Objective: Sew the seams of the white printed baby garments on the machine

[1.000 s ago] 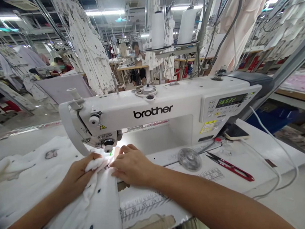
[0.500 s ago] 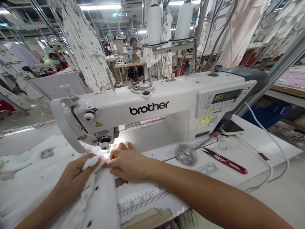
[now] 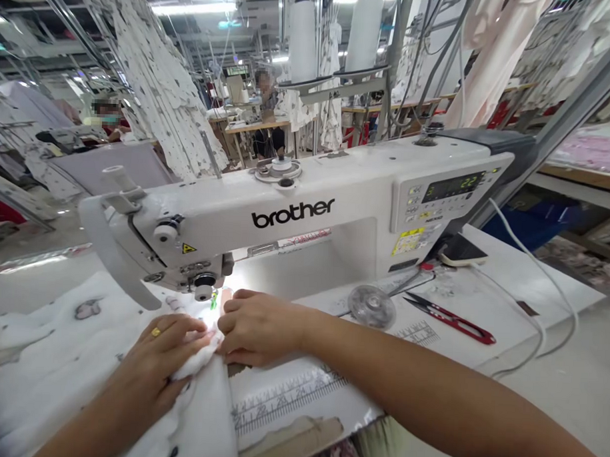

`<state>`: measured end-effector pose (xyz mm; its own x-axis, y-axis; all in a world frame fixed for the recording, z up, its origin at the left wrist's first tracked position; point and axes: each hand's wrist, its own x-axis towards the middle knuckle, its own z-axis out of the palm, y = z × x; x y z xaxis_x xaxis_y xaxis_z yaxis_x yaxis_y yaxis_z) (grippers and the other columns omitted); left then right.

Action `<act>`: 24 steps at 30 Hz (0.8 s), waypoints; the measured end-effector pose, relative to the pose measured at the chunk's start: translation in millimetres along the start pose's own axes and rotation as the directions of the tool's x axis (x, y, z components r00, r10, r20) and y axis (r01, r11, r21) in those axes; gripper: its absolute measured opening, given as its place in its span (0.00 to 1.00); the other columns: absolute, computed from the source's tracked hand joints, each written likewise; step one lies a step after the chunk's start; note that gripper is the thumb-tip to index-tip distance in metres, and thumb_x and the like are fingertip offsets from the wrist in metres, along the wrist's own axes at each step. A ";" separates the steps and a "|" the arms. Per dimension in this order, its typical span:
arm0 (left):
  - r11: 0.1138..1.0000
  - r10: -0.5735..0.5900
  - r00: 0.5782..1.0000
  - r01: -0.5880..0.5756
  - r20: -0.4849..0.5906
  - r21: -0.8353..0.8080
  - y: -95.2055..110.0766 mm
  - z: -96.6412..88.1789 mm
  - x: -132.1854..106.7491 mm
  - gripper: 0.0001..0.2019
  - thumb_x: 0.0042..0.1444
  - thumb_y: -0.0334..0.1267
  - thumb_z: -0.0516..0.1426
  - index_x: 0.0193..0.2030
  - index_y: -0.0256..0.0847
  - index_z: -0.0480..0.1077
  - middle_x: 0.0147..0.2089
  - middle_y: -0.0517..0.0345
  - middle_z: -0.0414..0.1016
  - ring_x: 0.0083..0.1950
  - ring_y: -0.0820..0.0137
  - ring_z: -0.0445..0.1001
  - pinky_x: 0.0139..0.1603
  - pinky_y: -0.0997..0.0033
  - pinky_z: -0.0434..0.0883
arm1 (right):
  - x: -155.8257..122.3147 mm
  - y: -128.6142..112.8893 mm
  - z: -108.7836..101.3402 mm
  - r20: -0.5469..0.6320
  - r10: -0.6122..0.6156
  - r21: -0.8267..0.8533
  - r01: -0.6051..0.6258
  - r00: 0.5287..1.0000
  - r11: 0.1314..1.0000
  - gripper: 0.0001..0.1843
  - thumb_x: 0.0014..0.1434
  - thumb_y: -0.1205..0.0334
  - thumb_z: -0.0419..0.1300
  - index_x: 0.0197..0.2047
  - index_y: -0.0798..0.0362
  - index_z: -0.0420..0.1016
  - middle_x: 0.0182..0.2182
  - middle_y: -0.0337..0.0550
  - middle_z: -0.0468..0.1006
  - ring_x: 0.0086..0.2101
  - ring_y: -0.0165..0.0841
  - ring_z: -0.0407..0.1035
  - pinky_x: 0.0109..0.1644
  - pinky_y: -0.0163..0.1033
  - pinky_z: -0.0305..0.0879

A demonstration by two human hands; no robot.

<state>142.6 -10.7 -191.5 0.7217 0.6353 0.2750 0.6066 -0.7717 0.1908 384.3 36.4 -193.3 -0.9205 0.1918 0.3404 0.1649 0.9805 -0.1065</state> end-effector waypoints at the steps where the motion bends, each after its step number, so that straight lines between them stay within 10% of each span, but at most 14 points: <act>1: 1.000 0.013 1.000 -0.013 -0.001 0.012 0.7 -0.1 0.0 0.24 0.51 0.21 0.50 0.54 0.42 0.69 0.51 0.52 0.71 0.52 0.61 0.66 0.56 0.56 0.63 | 0.0 0.3 0.7 -0.003 0.007 0.005 -0.007 1.000 1.000 0.08 0.66 0.58 0.59 0.40 0.50 0.78 0.30 0.37 0.74 0.37 0.33 0.63 0.51 0.40 0.56; 18: 0.999 -0.032 0.999 0.032 0.002 0.019 -6.9 8.1 3.0 0.26 0.52 0.20 0.48 0.55 0.41 0.70 0.50 0.52 0.73 0.54 0.60 0.66 0.59 0.54 0.63 | 1.4 2.4 7.6 -0.075 0.265 -0.049 -0.269 0.961 0.962 0.12 0.67 0.58 0.56 0.51 0.52 0.73 0.42 0.43 0.75 0.45 0.36 0.62 0.63 0.45 0.49; 24: 0.932 -0.250 0.967 0.251 0.037 -0.260 -8.5 2.5 10.1 0.10 0.62 0.33 0.49 0.34 0.41 0.71 0.40 0.55 0.72 0.45 0.63 0.70 0.50 0.60 0.68 | 4.8 -2.7 5.5 -0.022 0.357 -0.047 -0.358 0.934 0.933 0.10 0.68 0.58 0.55 0.49 0.51 0.73 0.45 0.44 0.72 0.48 0.38 0.60 0.64 0.49 0.46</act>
<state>145.5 2.3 -192.7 0.5587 0.8089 0.1830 0.6605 -0.5674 0.4917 377.5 34.4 -196.5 -0.7928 0.5303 0.3004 0.4998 0.8477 -0.1777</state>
